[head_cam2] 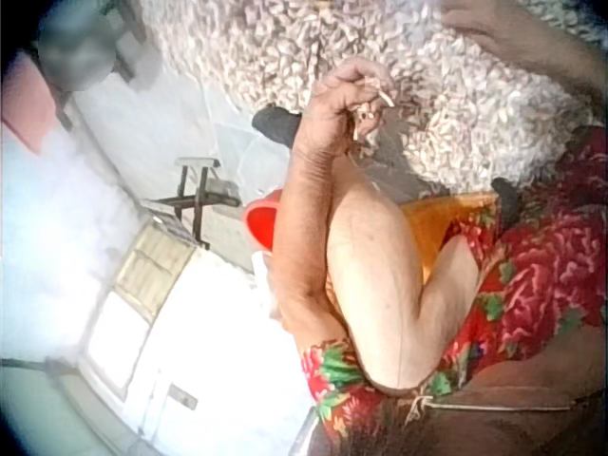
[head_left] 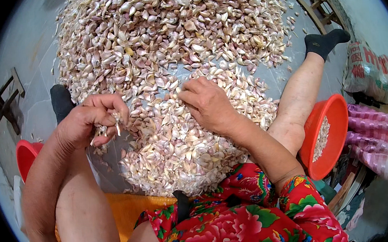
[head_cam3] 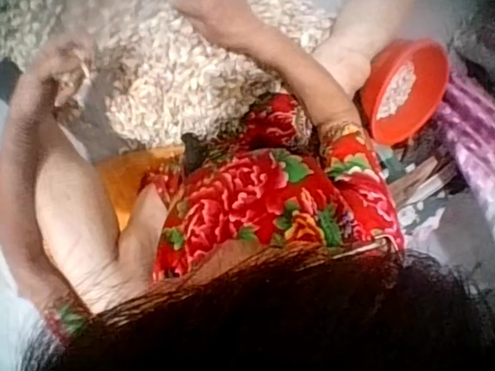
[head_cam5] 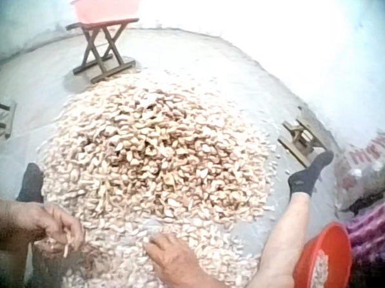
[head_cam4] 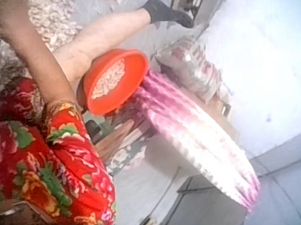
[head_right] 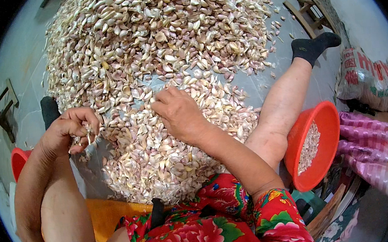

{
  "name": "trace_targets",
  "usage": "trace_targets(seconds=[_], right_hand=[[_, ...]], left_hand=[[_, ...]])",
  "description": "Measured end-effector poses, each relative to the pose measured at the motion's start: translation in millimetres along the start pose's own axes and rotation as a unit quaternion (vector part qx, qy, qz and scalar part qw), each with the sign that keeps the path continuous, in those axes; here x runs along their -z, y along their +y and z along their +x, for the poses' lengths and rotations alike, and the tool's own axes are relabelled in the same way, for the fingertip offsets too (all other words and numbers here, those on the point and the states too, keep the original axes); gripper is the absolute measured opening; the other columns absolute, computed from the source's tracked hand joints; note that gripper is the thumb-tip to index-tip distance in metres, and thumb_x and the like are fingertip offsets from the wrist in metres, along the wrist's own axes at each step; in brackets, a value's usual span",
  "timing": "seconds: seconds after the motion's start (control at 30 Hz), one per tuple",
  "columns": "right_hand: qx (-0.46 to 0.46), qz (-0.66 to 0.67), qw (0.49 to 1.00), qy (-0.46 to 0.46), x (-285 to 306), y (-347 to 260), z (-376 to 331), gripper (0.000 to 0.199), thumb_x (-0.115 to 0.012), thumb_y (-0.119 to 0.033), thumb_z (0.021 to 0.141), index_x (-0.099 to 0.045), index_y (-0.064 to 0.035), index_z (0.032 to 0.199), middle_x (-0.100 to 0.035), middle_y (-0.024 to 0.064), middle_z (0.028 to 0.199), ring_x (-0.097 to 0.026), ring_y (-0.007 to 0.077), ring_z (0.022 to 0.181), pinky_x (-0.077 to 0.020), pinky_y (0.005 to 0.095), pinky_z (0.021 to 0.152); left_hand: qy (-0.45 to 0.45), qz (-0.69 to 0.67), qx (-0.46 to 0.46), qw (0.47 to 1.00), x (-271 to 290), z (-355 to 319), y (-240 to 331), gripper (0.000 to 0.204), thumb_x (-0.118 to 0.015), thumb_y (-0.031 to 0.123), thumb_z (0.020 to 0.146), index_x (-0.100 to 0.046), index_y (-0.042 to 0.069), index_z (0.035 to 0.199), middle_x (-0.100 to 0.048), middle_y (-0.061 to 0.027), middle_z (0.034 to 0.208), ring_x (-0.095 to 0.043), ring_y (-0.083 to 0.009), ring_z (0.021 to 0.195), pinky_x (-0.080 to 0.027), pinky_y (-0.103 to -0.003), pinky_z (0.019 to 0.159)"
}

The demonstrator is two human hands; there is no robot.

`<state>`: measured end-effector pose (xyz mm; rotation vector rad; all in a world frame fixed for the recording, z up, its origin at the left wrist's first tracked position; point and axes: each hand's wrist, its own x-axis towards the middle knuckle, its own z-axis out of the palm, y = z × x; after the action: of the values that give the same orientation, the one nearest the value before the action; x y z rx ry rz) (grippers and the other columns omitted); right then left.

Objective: The person peels garlic cloves by hand, sitting on the floor with a large pile of cloves and placing the peeled ones into a red basin.

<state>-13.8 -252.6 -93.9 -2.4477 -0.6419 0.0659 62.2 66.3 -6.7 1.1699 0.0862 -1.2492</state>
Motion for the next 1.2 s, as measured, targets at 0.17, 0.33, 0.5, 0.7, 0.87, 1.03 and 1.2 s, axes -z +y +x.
trace_targets(seconds=[0.17,0.33,0.5,0.7,0.87,1.03,1.2], right_hand=[[-0.055,-0.053,0.995,-0.063,17.9,-4.6,-10.0,0.02,-0.076,-0.01,0.077,-0.069,-0.0087,0.096,-0.063,0.0071,0.103,-0.058,0.0303,0.1,-0.0465,0.0431,0.089],[-0.022,-0.045,0.999,0.016,17.0,-7.2,-15.4,0.017,-0.076,-0.011,0.079,-0.068,-0.0079,0.094,-0.063,0.008,0.096,-0.06,0.0307,0.098,-0.0476,0.0436,0.086],[-0.036,0.011,0.999,0.005,-12.3,-13.6,1.7,0.015,-0.073,-0.007,0.081,-0.066,-0.0073,0.095,-0.064,0.0107,0.097,-0.063,0.033,0.092,-0.0523,0.0446,0.079],[-0.108,0.05,0.992,0.032,-19.7,-7.0,-2.0,0.013,-0.073,-0.009,0.083,-0.071,-0.0067,0.095,-0.068,0.0118,0.088,-0.067,0.0308,0.085,-0.0542,0.0402,0.075],[-0.188,0.227,0.954,0.061,2.4,-18.8,-10.7,0.012,-0.077,-0.009,0.083,-0.076,-0.0049,0.093,-0.071,0.0082,0.087,-0.067,0.0199,0.08,-0.0526,0.0327,0.072],[-0.068,0.3,0.942,0.135,26.9,-68.9,22.5,0.01,-0.077,-0.005,0.082,-0.076,-0.0042,0.091,-0.068,0.0083,0.079,-0.064,0.0189,0.073,-0.0495,0.0312,0.066],[0.035,0.225,0.962,0.153,40.2,-79.7,52.6,0.02,-0.078,-0.008,0.082,-0.075,-0.0053,0.101,-0.066,0.0082,0.081,-0.064,0.0216,0.073,-0.0498,0.0342,0.065]], left_hand=[[0.011,-0.016,-0.036,0.999,6.4,-20.3,1.3,0.028,-0.059,0.012,0.076,-0.062,-0.006,0.097,-0.066,-0.0137,0.08,-0.049,-0.0092,0.041,-0.037,-0.024,0.038],[0.006,-0.01,-0.085,0.996,11.0,-26.6,3.2,0.032,-0.058,0.017,0.078,-0.06,-0.006,0.099,-0.066,-0.0154,0.082,-0.047,-0.0101,0.04,-0.038,-0.023,0.038],[-0.008,0.008,-0.134,0.991,9.6,-20.5,10.2,0.039,-0.06,0.032,0.089,-0.059,-0.005,0.099,-0.064,-0.0143,0.08,-0.047,-0.0095,0.039,-0.039,-0.023,0.038],[0.021,0.085,-0.078,0.993,11.0,-18.7,7.4,0.022,-0.061,0.024,0.101,-0.06,0.005,0.09,-0.061,-0.0056,0.074,-0.044,-0.0041,0.044,-0.034,-0.02,0.039],[0.042,0.164,-0.009,0.986,-3.7,-5.7,3.6,0.02,-0.063,0.028,0.102,-0.065,0.009,0.096,-0.059,0.0016,0.071,-0.046,-0.0026,0.051,-0.034,-0.02,0.041],[0.023,0.186,0.021,0.982,-49.1,7.1,10.4,0.025,-0.062,0.033,0.103,-0.068,0.009,0.103,-0.06,0.0032,0.077,-0.046,-0.0026,0.055,-0.039,-0.022,0.047],[0.011,0.076,-0.075,0.994,-48.9,19.2,3.8,0.032,-0.059,0.035,0.105,-0.066,0.005,0.109,-0.059,0.0011,0.074,-0.045,-0.0027,0.05,-0.033,-0.019,0.038]])
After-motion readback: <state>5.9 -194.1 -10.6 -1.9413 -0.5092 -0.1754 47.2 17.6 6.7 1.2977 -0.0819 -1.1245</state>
